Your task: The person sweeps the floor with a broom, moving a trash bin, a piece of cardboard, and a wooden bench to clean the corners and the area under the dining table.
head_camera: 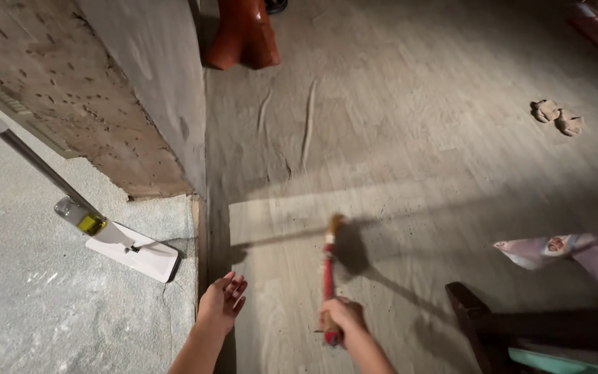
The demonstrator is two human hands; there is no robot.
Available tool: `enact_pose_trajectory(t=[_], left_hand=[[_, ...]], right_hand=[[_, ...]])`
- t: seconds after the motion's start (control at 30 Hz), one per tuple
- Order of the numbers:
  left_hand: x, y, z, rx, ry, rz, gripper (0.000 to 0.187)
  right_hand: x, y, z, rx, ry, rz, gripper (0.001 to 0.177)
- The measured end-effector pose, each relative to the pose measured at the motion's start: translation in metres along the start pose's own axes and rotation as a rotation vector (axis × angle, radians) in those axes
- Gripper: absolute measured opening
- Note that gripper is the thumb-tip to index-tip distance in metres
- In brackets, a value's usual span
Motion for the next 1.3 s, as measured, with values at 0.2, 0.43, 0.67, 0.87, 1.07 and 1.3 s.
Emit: enact_pose_trajectory(t=[0.2,0.43,0.67,0.87,1.07,1.3], left_hand=[[0.01,-0.006,0.027,0.058,-0.031,0.044,0.031],[0.029,-0.017,0.056,0.217,-0.054,0.09,0.031],[0.078,-0.061,0.0,0.2,0.079,0.027,0.019],[0.115,-0.148,-0.011,0.264,0.147,-0.121,0.017],[0.142,-0.197,0.025,0.329,0.169,-0.218,0.013],[0.179,-0.219,0.103,0.396,0.14,-0.235,0.022]], right_hand=[[-0.014,-0.129,-0.007,-0.068,-0.107,-0.278,0.012],[0.146,-0.101,-0.024,-0.131,-0.275,-0.634,0.019],[0.172,0.127,-0.083,-0.031,-0.146,-0.334,0.023],[0.074,0.061,-0.089,0.015,0.086,0.297,0.007],[0.022,-0.092,-0.093,-0.15,0.104,-0.088,0.008],[0.122,-0.195,-0.093,-0.644,0.065,-0.269,0.017]])
Point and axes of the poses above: each hand's wrist, its own x-axis towards the middle knuckle, its own y-axis out of the back of the hand, z = x × y, the point moved 1 cm from there along x, towards the middle knuckle, and after that the axes turned 5 degrees about -y, right-handed, at the moved point
